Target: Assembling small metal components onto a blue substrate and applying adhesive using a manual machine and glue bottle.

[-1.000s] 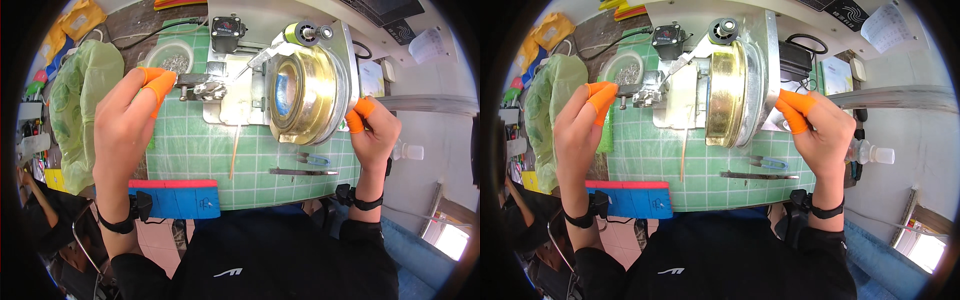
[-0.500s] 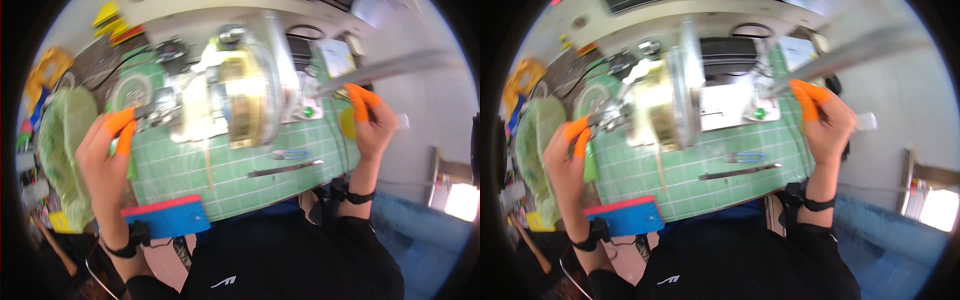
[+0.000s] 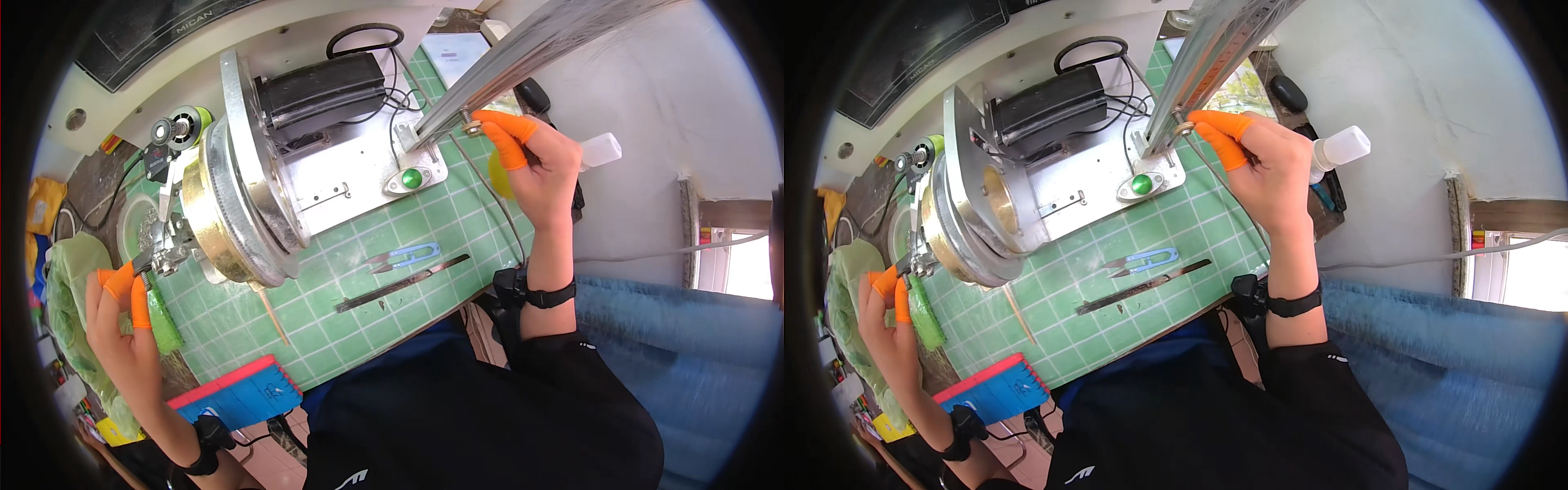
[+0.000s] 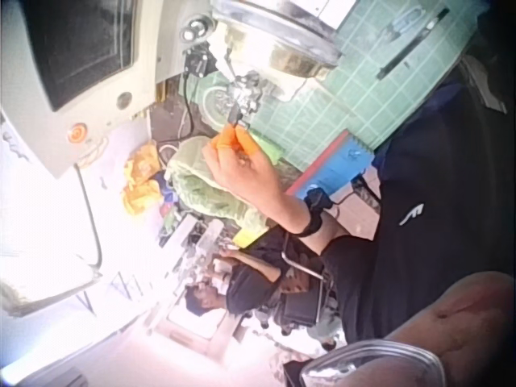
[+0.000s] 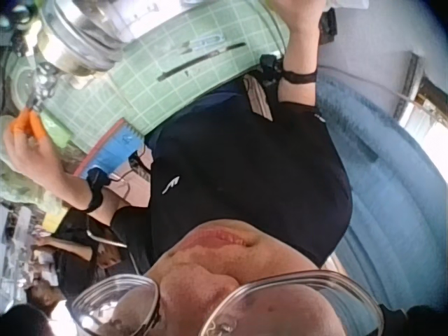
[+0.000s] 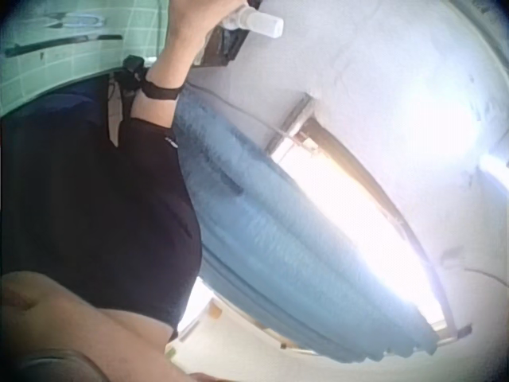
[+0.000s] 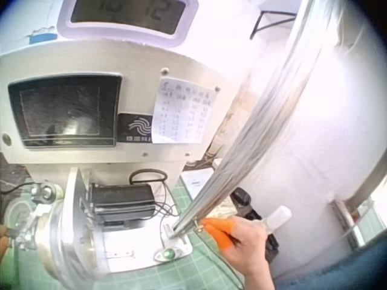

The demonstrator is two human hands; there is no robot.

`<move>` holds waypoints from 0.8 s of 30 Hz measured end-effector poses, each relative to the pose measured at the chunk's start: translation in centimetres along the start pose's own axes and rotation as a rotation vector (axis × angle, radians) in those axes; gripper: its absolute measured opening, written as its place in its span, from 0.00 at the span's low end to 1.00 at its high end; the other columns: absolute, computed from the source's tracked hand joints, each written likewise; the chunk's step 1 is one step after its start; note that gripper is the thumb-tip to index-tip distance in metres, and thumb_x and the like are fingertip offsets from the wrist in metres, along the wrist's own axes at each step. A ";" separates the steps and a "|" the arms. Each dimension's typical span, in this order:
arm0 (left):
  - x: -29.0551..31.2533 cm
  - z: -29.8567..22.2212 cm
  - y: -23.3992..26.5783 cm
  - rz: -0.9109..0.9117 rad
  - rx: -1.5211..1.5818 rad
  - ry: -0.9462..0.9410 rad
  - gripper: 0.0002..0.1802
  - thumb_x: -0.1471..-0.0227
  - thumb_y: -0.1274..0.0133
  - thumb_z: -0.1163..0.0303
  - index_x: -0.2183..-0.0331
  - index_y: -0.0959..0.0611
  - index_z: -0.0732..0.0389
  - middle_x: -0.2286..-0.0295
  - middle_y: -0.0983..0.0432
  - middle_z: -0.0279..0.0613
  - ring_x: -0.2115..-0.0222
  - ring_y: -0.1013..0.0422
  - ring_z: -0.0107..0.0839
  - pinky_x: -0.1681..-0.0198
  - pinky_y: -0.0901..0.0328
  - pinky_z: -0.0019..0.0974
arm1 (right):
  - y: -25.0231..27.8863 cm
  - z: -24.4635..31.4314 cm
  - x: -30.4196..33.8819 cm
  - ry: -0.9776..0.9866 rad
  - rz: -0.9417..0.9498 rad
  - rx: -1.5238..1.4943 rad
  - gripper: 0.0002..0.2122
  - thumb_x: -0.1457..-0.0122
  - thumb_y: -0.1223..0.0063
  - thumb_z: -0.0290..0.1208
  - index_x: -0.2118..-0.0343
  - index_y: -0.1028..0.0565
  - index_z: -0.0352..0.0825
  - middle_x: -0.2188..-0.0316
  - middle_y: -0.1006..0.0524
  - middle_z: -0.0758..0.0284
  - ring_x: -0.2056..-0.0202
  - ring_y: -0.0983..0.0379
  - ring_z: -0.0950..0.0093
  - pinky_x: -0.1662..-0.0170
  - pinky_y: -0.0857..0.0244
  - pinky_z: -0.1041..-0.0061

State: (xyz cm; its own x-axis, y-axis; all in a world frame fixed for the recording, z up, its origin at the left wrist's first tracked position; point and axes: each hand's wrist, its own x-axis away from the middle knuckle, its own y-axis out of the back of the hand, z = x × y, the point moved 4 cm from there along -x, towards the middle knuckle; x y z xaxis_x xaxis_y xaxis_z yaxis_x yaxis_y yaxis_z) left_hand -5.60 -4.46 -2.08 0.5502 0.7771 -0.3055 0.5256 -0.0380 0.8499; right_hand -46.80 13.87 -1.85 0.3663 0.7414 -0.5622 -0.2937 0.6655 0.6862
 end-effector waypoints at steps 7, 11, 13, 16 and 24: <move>0.1 -0.2 0.7 0.005 -0.013 -0.006 0.12 0.46 0.46 0.81 0.58 0.20 0.69 0.64 0.28 0.46 0.62 0.30 0.39 0.57 0.37 0.32 | -1.3 -0.7 1.6 0.007 -0.035 0.066 0.07 0.49 0.36 0.21 0.66 0.16 0.33 0.81 0.25 0.62 0.83 0.33 0.71 0.79 0.41 0.74; -0.4 -1.0 0.7 -0.041 0.032 -0.050 0.10 0.49 0.44 0.83 0.61 0.19 0.70 0.68 0.28 0.46 0.68 0.29 0.36 0.65 0.35 0.30 | -4.8 2.4 3.1 0.030 0.070 -0.025 0.08 0.51 0.36 0.20 0.66 0.17 0.33 0.81 0.29 0.60 0.82 0.32 0.65 0.78 0.40 0.71; -0.4 -1.6 0.9 -0.038 0.003 -0.017 0.10 0.49 0.43 0.83 0.62 0.19 0.70 0.69 0.29 0.46 0.70 0.30 0.36 0.66 0.35 0.31 | -5.0 2.4 3.3 0.044 0.066 0.041 0.09 0.51 0.36 0.20 0.65 0.17 0.33 0.80 0.27 0.60 0.81 0.31 0.64 0.76 0.38 0.70; 0.5 0.1 1.1 -0.013 -0.031 0.032 0.10 0.50 0.42 0.82 0.62 0.17 0.68 0.72 0.30 0.46 0.74 0.31 0.37 0.69 0.36 0.33 | -3.3 1.0 3.6 -0.260 0.152 -0.106 0.10 0.44 0.42 0.17 0.59 0.18 0.31 0.75 0.21 0.66 0.76 0.30 0.82 0.72 0.37 0.79; 4.5 2.6 5.2 -0.024 -0.042 0.192 0.14 0.52 0.41 0.80 0.60 0.16 0.65 0.71 0.27 0.45 0.75 0.31 0.37 0.70 0.37 0.33 | 2.3 7.8 3.4 0.050 -0.129 -0.025 0.11 0.36 0.50 0.25 0.54 0.20 0.31 0.65 0.20 0.63 0.64 0.26 0.77 0.60 0.34 0.79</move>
State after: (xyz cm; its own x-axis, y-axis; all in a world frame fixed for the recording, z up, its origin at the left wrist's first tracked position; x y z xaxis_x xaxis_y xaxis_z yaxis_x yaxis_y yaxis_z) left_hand 1.27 -2.80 -0.08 0.4015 0.8833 -0.2422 0.5074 0.0056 0.8617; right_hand -39.35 17.22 1.38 0.3585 0.6521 -0.6679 -0.2687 0.7573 0.5952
